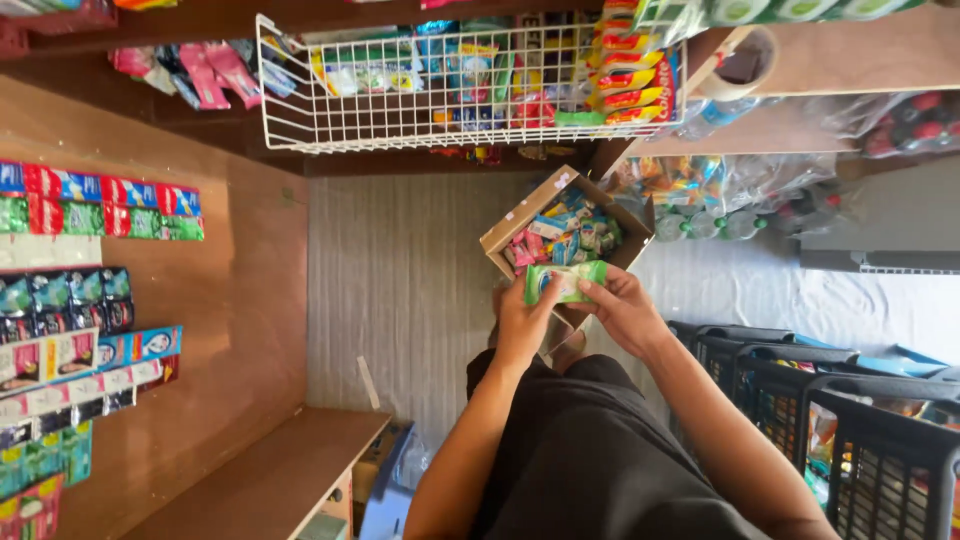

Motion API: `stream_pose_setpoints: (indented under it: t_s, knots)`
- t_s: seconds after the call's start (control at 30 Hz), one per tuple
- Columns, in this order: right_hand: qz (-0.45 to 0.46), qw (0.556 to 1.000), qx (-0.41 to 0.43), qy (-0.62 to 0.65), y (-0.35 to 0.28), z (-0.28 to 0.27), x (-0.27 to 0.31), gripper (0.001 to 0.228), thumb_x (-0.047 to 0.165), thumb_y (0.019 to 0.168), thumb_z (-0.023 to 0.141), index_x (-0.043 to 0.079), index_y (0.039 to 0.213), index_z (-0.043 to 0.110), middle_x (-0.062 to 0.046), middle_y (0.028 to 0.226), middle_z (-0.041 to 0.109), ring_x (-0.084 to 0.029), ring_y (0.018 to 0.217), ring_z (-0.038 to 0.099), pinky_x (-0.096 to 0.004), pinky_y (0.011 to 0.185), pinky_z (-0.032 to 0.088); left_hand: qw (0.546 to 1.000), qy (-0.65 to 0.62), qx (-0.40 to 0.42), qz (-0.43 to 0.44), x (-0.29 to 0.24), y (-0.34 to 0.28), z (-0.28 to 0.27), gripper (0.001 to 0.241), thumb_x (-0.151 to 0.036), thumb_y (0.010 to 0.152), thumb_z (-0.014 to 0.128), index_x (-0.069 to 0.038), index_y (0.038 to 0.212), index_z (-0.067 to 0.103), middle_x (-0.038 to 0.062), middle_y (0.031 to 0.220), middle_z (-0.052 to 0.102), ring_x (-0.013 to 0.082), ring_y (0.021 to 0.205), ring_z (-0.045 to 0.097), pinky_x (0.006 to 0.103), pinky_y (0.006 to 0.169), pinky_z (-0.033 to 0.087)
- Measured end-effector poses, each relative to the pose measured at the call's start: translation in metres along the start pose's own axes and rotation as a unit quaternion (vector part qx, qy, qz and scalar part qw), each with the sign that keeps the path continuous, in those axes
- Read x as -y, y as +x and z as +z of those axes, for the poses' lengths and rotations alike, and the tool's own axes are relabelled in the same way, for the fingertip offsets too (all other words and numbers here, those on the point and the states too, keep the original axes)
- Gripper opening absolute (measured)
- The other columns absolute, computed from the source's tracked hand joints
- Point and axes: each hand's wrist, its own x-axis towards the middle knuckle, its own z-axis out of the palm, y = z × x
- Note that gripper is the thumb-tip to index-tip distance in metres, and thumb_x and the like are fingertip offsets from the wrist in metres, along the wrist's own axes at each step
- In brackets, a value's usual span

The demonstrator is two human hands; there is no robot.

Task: Stocking and organizing canned goods and snack sachets on grocery store shelves.

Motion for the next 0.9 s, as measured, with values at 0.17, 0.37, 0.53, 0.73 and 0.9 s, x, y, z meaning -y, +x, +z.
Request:
stream_pose_setpoints:
  t_s: [0.17,0.37,0.53,0.73,0.9]
  knots:
    - [-0.031,0.998,-0.008,0.049,-0.003,0.036,0.028,0.021,0.012,0.101,0.059,0.004,0.119,0.065,-0.009,0.116,0.072,-0.02,0.106,0.07,-0.044,0.094,0.061,0.999,0.018,0.033,-0.009,-0.041,0.013,-0.005,0.021,-0.018,0.098,0.072,0.0,0.109,0.071,0.003,0.1,0.073,0.0101,0.092,0.067,0.0269,0.082,0.054]
    - [-0.089,0.984,-0.052,0.144,0.01,0.056,0.036,0.011,0.01,0.104,0.062,0.007,0.112,0.069,-0.009,0.112,0.073,-0.021,0.103,0.071,-0.045,0.088,0.061,0.993,-0.039,0.107,-0.023,-0.092,0.036,-0.008,0.027,-0.016,0.099,0.072,0.001,0.119,0.068,0.003,0.109,0.071,0.0094,0.1,0.065,0.0263,0.087,0.053]
    - [-0.157,0.973,-0.083,0.148,0.023,0.07,0.054,0.024,0.02,0.11,0.055,0.003,0.121,0.068,-0.01,0.12,0.072,-0.022,0.111,0.07,-0.044,0.101,0.058,0.984,-0.065,0.165,0.026,-0.092,0.07,-0.017,0.041,-0.01,0.098,0.073,0.004,0.135,0.06,0.008,0.119,0.071,0.0126,0.105,0.068,0.0274,0.09,0.056]
    - [-0.201,0.965,-0.16,0.055,0.015,0.075,0.062,0.028,0.017,0.108,0.054,0.006,0.134,0.057,-0.01,0.123,0.071,-0.021,0.113,0.068,-0.037,0.096,0.054,0.916,0.223,0.142,0.302,-0.175,0.157,-0.013,0.036,-0.013,0.1,0.073,-0.006,0.134,0.066,0.009,0.125,0.073,0.0182,0.107,0.075,0.0302,0.09,0.061]
    - [-0.2,0.958,-0.2,0.044,0.009,0.071,0.042,0.022,0.015,0.109,0.054,0.006,0.129,0.058,-0.01,0.118,0.071,-0.018,0.107,0.067,-0.035,0.091,0.054,0.864,0.344,0.206,0.304,-0.155,0.236,0.015,0.034,-0.015,0.098,0.073,-0.011,0.132,0.069,0.008,0.124,0.075,0.0246,0.102,0.076,0.034,0.087,0.061]
